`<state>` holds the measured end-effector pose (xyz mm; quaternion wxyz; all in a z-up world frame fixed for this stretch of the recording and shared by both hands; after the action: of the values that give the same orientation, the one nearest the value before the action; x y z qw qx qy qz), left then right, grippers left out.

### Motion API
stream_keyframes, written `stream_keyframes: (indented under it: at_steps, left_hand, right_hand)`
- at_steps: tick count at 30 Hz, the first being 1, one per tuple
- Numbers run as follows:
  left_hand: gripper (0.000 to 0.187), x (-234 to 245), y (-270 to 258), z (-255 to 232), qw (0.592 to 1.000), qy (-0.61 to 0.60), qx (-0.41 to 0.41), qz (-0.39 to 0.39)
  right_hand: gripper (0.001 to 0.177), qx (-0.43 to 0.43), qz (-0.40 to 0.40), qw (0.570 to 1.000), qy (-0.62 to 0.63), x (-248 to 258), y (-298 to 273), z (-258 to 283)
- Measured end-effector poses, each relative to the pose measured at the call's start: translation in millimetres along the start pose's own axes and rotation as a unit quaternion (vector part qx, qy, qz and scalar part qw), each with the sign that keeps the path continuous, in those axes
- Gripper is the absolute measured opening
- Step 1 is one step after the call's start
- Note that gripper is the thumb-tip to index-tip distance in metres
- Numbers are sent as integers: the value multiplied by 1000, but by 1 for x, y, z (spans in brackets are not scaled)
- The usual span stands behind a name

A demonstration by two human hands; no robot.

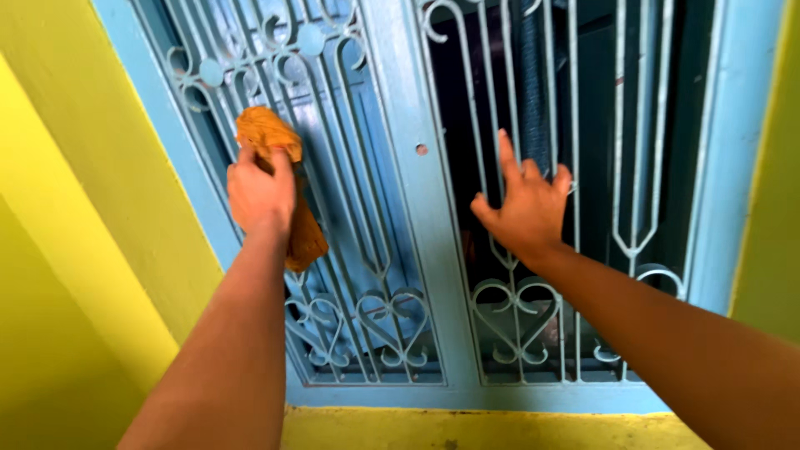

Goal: The person wipes the teal metal window bars with a cloth, then rinses the cloth in a bucket on the floor and wrings it out before returning to wipe more sections of the bars.

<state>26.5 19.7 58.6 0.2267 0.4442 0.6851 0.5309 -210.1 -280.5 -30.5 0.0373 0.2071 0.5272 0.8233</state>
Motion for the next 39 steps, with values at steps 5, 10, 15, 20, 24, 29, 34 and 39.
stream_keyframes:
  at_steps: [5,10,15,20,24,29,34,39]
  left_hand:
    - [52,-19,1,31,1000,0,21,20]
    - [42,-28,21,40,989,-19,-88,-121]
    - [59,-6,7,7,979,-104,-63,-162]
    - [45,-4,21,-17,989,-82,-77,-93]
    - [47,-12,37,7,991,-110,-65,-31]
    - [48,-21,33,0,986,-2,-142,-84]
    - [27,-9,36,12,983,-58,-102,-144]
    - [14,2,65,13,942,-179,-124,-256]
  right_hand:
    - [94,1,-5,1000,7,-2,-2,0]
    - [95,21,-35,999,8,-1,-4,0]
    - [93,34,-54,998,11,-2,-5,-3]
    - [93,21,-34,999,-7,-5,-3,0]
    - [93,21,-42,999,0,-3,-5,2]
    - [92,42,-66,997,9,2,-7,1]
    - [90,32,-60,997,19,-1,-7,-1]
    - [89,50,-82,995,19,-1,-8,-1]
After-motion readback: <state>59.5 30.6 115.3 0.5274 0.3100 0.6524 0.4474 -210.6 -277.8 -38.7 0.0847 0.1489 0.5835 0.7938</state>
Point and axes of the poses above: each hand's wrist, its own y-axis towards the middle knuckle, its own x-axis out of the back of the hand, z = x × y, the point moved 8 cm from there along y, towards the middle knuckle, and after that the axes turned 15 degrees about -x, right-handed, at the moved point
